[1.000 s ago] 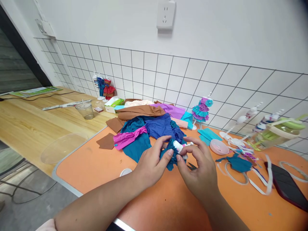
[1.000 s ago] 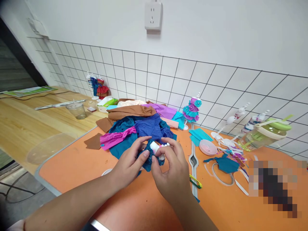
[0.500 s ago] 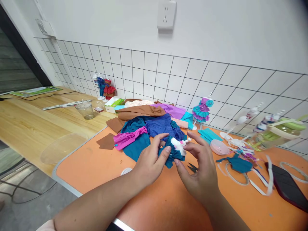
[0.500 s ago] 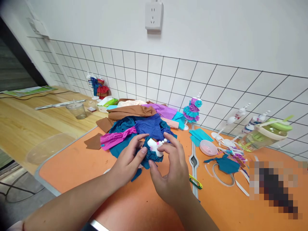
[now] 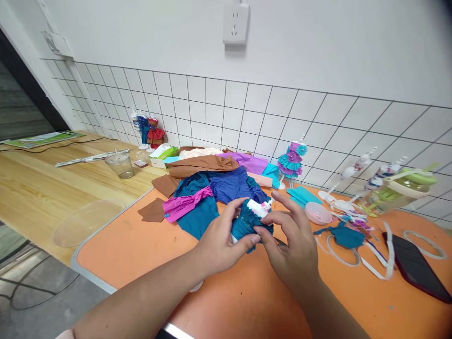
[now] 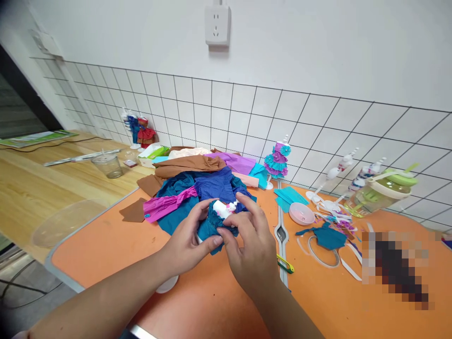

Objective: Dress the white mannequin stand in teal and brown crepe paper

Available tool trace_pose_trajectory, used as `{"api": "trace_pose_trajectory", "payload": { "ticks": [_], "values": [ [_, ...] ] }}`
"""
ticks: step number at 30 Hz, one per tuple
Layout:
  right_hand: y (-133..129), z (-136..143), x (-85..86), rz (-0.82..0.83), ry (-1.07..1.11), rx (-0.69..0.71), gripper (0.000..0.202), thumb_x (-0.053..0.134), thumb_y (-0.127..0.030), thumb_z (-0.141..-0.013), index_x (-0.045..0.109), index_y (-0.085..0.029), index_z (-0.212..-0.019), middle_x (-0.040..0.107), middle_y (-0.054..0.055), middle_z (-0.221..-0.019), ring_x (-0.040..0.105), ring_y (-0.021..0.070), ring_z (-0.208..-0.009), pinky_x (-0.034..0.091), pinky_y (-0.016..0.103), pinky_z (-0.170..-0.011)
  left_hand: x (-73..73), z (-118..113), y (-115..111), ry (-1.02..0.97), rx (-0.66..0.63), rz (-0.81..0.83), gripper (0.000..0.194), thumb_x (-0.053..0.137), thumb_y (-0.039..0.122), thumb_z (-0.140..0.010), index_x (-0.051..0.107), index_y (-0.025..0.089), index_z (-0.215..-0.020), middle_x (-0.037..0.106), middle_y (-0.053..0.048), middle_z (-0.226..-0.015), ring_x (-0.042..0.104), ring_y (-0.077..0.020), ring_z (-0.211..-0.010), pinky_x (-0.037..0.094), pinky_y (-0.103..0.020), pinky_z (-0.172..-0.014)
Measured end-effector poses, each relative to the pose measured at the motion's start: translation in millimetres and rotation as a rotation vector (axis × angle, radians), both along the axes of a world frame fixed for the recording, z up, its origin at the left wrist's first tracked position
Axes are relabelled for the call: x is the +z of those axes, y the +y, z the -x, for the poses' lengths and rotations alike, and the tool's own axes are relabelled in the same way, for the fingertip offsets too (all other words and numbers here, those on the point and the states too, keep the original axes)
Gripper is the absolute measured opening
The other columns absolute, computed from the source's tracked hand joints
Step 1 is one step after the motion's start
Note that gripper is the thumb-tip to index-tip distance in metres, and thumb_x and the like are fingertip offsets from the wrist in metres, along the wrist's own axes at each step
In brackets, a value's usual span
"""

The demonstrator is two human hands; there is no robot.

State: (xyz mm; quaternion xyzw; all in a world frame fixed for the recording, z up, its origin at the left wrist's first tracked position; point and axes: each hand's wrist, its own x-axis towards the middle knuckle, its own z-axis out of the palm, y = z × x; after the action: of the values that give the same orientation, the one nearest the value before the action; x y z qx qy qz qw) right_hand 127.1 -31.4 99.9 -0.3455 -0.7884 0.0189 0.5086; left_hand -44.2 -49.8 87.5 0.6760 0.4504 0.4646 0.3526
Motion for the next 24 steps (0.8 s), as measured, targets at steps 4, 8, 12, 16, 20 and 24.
{"api": "trace_pose_trajectory", "payload": {
  "ticks": [4,8,12,16,20,24],
  "values": [
    [-0.3,-1.7,5.0,0.03,0.045,0.049,0.014,0.061,-0.023,-0.086,0.058,-0.023,-0.1,0.053,0.012,-0.132,0.053,0.0279,-0.123,0.051,0.044,-0.092,0.7,-0.9,2.9,-0.14,-0.027,0.028,0.062,0.065,0.037,-0.085,0.035,0.023,-0.138,0.062,-0.009,-0.116,0.059,-0.0253,-0.108,0.049,-0.033,-0.085],
    [-0.6,-0.7,5.9,0.008,0.087,0.0,0.022,0.064,-0.02,-0.083,0.057,-0.022,-0.104,0.055,0.011,-0.125,0.054,0.0266,-0.12,0.05,0.044,-0.095,4.4,-1.0,5.5,-0.35,-0.048,0.09,0.053,0.065,0.037,-0.085,0.042,0.021,-0.13,0.061,-0.01,-0.122,0.059,-0.0234,-0.109,0.049,-0.03,-0.085],
    [-1.2,0.5,4.8,0.026,0.06,-0.002,0.019,0.063,-0.018,-0.082,0.059,-0.023,-0.1,0.057,0.009,-0.117,0.057,0.0252,-0.113,0.049,0.044,-0.093,6.8,-0.2,7.3,-0.486,-0.116,0.18,0.042,0.065,0.038,-0.085,0.051,0.02,-0.12,0.062,-0.008,-0.119,0.057,-0.0204,-0.108,0.047,-0.026,-0.084],
    [-0.4,0.1,5.8,0.03,0.057,-0.009,0.014,0.061,-0.018,-0.084,0.061,-0.024,-0.096,0.057,0.009,-0.115,0.059,0.0257,-0.111,0.05,0.044,-0.09,5.8,-0.5,6.3,-0.608,-0.223,0.31,0.047,0.07,0.036,-0.081,0.053,0.021,-0.122,0.062,-0.007,-0.109,0.058,-0.0181,-0.097,0.047,-0.024,-0.077],
    [1.6,-1.4,6.1,0.039,0.092,-0.053,0.006,0.063,-0.019,-0.083,0.062,-0.024,-0.087,0.059,0.007,-0.114,0.062,0.0236,-0.103,0.051,0.042,-0.087,5.3,-1.1,4.6,-0.623,-0.297,0.384,0.054,0.079,0.026,-0.071,0.055,0.021,-0.12,0.06,-0.004,-0.1,0.056,-0.0133,-0.083,0.044,-0.021,-0.068],
    [1.2,-4.4,5.9,0.089,0.133,-0.014,0.007,0.064,-0.022,-0.083,0.061,-0.024,-0.09,0.061,0.008,-0.111,0.06,0.025,-0.108,0.051,0.044,-0.09,1.8,0.6,7.0,-0.769,-0.42,0.511,0.049,0.076,0.026,-0.067,0.059,0.017,-0.112,0.059,-0.004,-0.088,0.054,-0.0099,-0.064,0.039,-0.021,-0.056]
  ]
}}
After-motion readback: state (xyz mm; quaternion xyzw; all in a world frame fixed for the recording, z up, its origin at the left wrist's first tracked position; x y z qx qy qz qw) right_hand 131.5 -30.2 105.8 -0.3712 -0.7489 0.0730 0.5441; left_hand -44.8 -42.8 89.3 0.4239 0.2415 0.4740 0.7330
